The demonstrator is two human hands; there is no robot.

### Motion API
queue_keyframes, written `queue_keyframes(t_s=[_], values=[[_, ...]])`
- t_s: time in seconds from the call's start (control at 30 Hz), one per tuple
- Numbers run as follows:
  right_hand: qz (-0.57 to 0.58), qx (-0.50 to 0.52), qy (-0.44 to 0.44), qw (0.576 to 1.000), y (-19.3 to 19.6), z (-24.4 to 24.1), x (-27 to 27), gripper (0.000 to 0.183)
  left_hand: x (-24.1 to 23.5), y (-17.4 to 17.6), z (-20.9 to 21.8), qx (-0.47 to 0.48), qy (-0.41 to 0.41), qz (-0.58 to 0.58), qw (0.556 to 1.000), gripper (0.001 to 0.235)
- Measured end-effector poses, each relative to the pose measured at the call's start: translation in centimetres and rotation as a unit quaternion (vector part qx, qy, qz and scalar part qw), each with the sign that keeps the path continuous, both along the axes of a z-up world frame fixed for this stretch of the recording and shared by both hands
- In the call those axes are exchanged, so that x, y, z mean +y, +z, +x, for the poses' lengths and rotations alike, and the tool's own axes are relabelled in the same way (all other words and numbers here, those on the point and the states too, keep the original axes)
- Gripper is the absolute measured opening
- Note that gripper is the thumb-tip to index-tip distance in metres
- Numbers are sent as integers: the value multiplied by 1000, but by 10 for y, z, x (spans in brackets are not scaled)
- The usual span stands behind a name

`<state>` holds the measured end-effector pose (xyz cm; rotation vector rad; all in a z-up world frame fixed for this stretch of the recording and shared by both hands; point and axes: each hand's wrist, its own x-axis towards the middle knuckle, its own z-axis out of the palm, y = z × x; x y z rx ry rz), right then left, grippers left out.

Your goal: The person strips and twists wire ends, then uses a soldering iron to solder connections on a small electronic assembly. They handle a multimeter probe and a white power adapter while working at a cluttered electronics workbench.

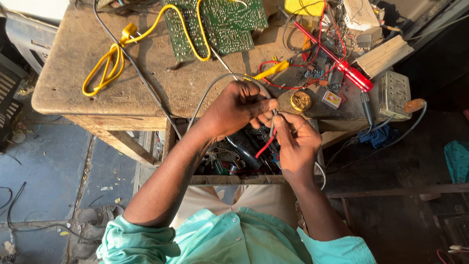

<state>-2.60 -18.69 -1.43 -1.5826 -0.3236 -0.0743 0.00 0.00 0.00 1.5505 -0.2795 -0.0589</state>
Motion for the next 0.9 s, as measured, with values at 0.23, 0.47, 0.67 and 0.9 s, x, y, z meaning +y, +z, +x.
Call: queue_keyframes(t_s=[0.23, 0.47, 0.67, 0.9], values=[[-13, 67, -15, 998, 2, 54, -8, 18, 18, 23, 110, -81, -119, 210, 967, 35], [-158, -55, -118, 979, 0, 68, -13, 21, 31, 6, 163, -59, -130, 7, 990, 26], [-248, -269, -170, 915, -4, 94, 9, 15, 41, -26, 166, -9, -112, -82, 990, 19], [-287, -276, -211, 893, 3, 104, 42, 14, 38, -36, 169, 21, -119, -114, 986, 19]])
